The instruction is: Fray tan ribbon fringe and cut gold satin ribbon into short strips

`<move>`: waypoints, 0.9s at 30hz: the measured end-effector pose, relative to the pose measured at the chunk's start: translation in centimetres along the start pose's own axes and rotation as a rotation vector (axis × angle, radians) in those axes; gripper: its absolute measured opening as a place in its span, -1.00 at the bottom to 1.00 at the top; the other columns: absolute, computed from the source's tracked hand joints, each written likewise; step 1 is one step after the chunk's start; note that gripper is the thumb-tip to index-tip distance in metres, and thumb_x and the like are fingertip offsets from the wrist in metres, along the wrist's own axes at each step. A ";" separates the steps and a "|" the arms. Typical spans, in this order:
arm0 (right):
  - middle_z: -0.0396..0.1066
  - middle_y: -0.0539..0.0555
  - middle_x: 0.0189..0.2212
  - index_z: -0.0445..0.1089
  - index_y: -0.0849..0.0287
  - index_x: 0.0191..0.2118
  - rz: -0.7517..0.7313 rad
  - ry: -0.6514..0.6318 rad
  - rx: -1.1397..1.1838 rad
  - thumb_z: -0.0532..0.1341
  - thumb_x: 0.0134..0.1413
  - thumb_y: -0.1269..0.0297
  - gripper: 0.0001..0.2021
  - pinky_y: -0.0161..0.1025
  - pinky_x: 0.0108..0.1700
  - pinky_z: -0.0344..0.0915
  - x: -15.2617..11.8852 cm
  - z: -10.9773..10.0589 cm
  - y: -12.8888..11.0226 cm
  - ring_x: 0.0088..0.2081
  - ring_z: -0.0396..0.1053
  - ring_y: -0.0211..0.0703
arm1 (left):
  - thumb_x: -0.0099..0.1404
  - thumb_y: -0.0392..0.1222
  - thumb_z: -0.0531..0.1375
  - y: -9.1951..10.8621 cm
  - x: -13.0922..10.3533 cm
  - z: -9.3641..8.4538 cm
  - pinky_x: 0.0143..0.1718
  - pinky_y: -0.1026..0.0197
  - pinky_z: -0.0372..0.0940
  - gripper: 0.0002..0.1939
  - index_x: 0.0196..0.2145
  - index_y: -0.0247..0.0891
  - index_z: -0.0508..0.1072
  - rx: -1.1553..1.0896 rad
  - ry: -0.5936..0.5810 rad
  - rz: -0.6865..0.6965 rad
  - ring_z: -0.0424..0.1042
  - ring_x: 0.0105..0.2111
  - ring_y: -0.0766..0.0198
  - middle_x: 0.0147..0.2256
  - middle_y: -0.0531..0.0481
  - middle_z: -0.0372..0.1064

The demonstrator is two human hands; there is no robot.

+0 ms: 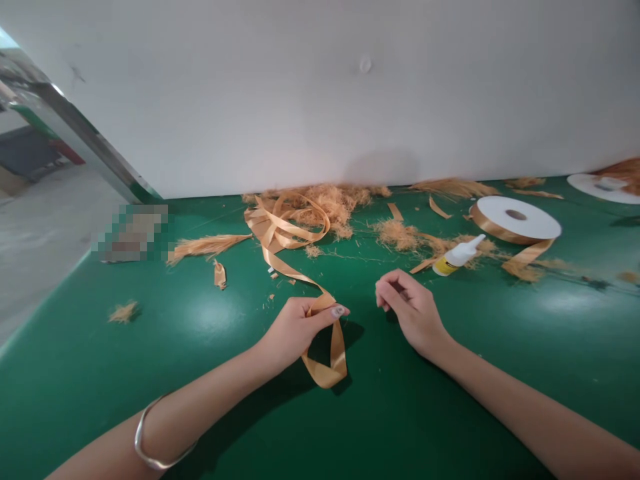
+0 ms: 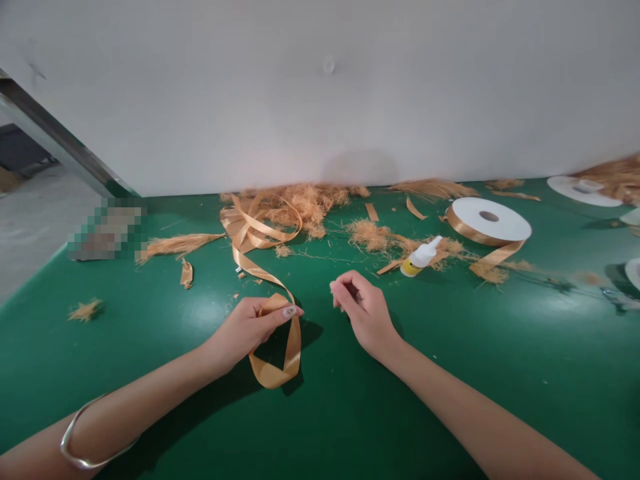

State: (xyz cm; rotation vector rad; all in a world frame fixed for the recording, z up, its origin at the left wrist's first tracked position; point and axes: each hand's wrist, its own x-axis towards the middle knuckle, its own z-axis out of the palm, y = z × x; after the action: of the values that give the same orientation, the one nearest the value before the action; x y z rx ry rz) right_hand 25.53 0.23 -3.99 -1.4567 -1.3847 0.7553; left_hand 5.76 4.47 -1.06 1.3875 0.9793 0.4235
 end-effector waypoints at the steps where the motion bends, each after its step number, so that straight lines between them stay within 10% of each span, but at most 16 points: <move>1: 0.25 -0.02 -0.58 0.22 0.14 -0.48 0.002 0.006 0.000 0.06 0.16 0.13 -0.74 -0.29 -0.45 0.17 0.2 -0.1 0.2 -0.53 0.21 -0.27 | 0.20 -0.11 0.15 0.0 0.0 -0.1 -0.70 0.37 -0.20 -0.73 -0.27 -0.36 0.52 0.006 -0.005 -0.007 -0.10 -0.70 0.49 -0.72 0.22 -0.09; 6: 0.38 0.08 -0.29 0.26 0.13 -0.38 -0.138 0.121 -0.126 0.07 -0.06 0.46 -0.89 -0.22 -0.29 0.23 0.9 -0.6 1.1 -0.27 0.31 -0.15 | 0.22 0.05 0.11 -0.1 0.0 -0.4 -0.71 0.36 -0.21 -0.61 -0.25 -0.35 0.52 0.056 -0.055 -0.038 -0.11 -0.72 0.48 -0.73 0.22 -0.11; 9: 0.23 -0.04 -0.65 0.26 0.12 -0.51 -0.091 0.023 -0.146 -0.05 -0.15 0.53 -0.78 -0.28 -0.51 0.11 0.8 -1.0 1.2 -0.59 0.18 -0.26 | 0.27 0.07 0.03 0.1 0.0 -0.6 -0.69 0.34 -0.12 -0.56 -0.27 -0.35 0.52 0.066 -0.111 0.015 -0.08 -0.74 0.46 -0.76 0.22 -0.11; 12: 0.04 -0.09 -0.75 0.26 0.13 -0.55 -0.091 -0.112 -0.123 -0.07 -0.05 0.45 -0.78 -0.29 -0.59 -0.04 0.5 -1.1 0.8 -0.69 -0.01 -0.31 | 0.33 0.05 -0.07 0.4 0.0 -0.8 -0.65 0.33 0.01 -0.50 -0.33 -0.34 0.54 0.074 -0.202 0.095 -0.03 -0.73 0.44 -0.78 0.19 -0.09; 19: 0.29 0.04 -0.45 0.36 0.13 -0.32 -0.220 -0.369 -0.120 0.02 0.18 0.15 -0.76 -0.22 -0.30 0.14 0.0 0.4 -1.1 -0.37 0.22 -0.19 | 0.36 -0.04 -0.11 0.5 0.2 -1.1 -0.55 0.33 0.11 -0.51 -0.36 -0.31 0.55 0.089 -0.370 0.067 -0.01 -0.71 0.43 -0.77 0.19 -0.10; 27: 0.24 0.02 -0.45 0.27 0.14 -0.45 -0.146 -0.404 -0.038 0.04 0.21 0.14 -0.73 -0.22 -0.23 0.13 -0.1 1.3 -1.5 -0.31 0.17 -0.20 | 0.29 -0.07 0.02 0.6 0.4 -0.5 -0.54 0.37 0.15 -0.68 -0.40 -0.34 0.45 0.075 -0.299 -0.016 0.20 -0.63 0.44 -0.68 0.15 0.19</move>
State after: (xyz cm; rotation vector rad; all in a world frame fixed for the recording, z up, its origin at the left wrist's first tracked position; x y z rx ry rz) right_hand 23.77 0.23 -3.12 -1.2569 -1.7974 0.9681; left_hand 5.78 5.16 -0.58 1.4608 0.7666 0.1617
